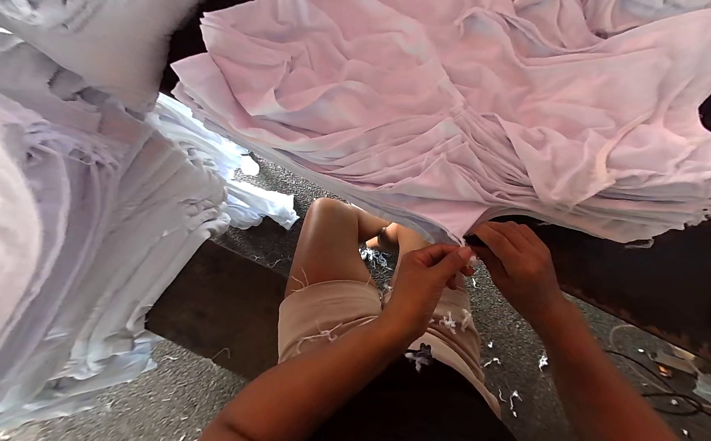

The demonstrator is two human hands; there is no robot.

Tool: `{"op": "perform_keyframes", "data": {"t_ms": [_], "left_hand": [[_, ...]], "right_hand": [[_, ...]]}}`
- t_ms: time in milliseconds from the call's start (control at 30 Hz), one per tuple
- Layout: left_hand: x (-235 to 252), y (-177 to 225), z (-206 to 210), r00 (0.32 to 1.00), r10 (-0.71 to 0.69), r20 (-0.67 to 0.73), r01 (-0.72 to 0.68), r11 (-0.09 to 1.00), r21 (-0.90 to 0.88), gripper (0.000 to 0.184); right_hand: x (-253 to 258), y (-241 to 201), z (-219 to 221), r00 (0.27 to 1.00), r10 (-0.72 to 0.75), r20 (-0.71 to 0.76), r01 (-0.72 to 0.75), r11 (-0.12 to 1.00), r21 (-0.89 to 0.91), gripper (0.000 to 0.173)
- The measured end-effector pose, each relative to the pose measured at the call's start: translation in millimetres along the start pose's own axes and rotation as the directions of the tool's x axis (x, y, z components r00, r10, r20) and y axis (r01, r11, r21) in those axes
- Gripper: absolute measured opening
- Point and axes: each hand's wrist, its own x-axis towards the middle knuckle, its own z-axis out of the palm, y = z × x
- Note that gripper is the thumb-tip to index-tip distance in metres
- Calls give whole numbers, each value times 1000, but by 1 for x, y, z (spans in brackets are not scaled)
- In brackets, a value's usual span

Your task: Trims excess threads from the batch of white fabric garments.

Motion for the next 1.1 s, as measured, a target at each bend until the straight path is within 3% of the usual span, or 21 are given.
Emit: {"op": "perform_keyframes", "data": {"t_ms": [333, 700, 1100], "left_hand": [[-2, -1, -2, 1000, 3, 3, -3, 1000, 13, 18], [-10, -2, -5, 1000, 5, -4, -4, 1000, 30, 17], [-10, -4, -6, 1000, 24, -8, -24, 999, 33, 18]], "right_hand": [[-3, 0, 9, 997, -58, -58, 52, 994, -93, 16], [-12, 0, 10, 998, 39, -41, -38, 999, 18, 23], [-14, -2, 11, 999, 30, -41, -29, 1000, 9, 23]]}}
